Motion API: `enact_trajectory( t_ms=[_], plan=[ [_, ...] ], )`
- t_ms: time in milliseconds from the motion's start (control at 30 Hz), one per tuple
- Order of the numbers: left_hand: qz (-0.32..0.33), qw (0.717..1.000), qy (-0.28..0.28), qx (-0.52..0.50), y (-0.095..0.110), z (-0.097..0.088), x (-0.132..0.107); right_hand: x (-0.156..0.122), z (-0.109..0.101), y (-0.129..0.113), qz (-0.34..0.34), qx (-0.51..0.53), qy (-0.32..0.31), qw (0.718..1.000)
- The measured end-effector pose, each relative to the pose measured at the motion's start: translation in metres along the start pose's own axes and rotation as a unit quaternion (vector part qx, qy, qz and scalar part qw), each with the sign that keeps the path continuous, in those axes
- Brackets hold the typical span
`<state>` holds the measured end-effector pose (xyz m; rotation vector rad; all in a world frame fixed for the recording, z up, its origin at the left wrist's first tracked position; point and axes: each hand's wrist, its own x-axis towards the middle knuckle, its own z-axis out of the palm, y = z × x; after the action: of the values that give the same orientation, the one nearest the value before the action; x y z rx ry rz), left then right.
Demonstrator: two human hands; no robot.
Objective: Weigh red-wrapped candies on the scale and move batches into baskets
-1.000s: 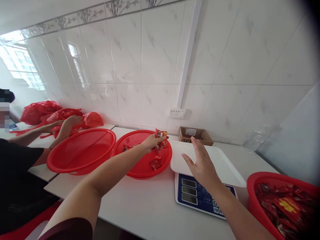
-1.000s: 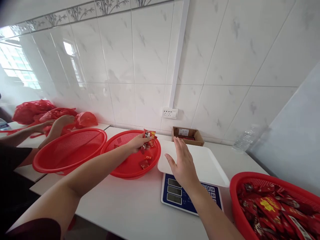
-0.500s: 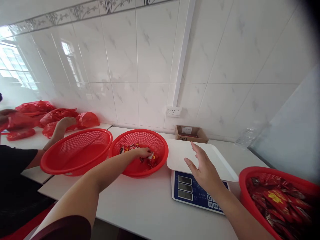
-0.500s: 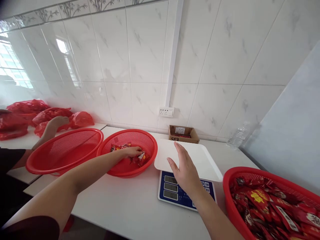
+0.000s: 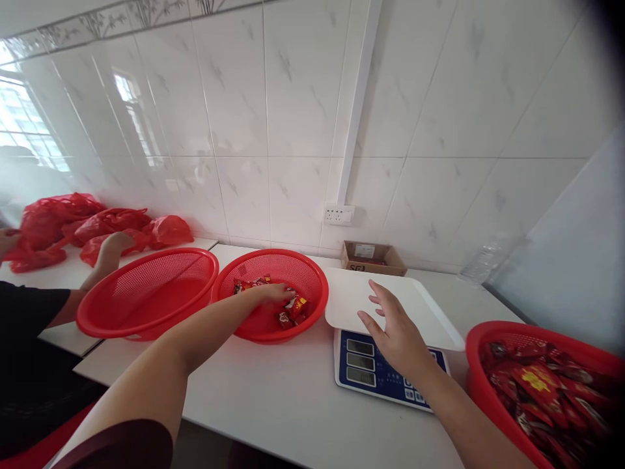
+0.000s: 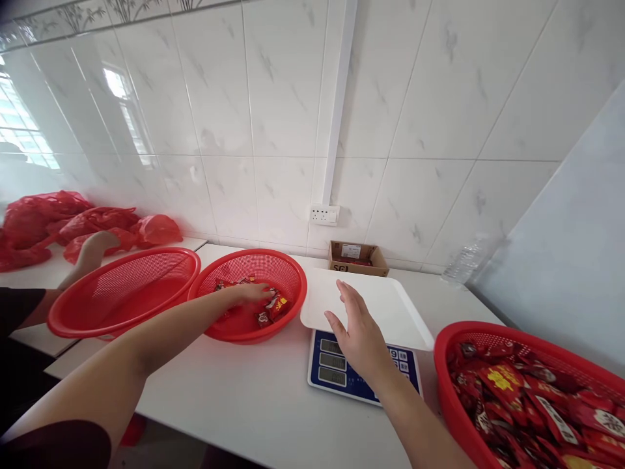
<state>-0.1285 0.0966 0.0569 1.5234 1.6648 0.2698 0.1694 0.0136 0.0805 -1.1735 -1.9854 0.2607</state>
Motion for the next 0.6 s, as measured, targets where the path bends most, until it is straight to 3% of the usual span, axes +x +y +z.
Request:
enact_trajectory(
  t_ms=[267,467,600],
  plan=[
    [0.011,1.000,-0.021,-0.010,0.003,0.010,0.002,-0.003,0.000,-0.001,-0.002,0.008,-0.001,1.000],
    [-0.018,0.999,0.013,0.035,-0.004,0.002,0.009,-0.007,-0.005,0.002,0.006,0.000,-0.002,1.000],
    [0.009,1.000,0.017,0.011,-0.007,0.004,0.020,-0.009,-0.005,0.003,0.010,-0.002,-0.006,1.000]
  ],
)
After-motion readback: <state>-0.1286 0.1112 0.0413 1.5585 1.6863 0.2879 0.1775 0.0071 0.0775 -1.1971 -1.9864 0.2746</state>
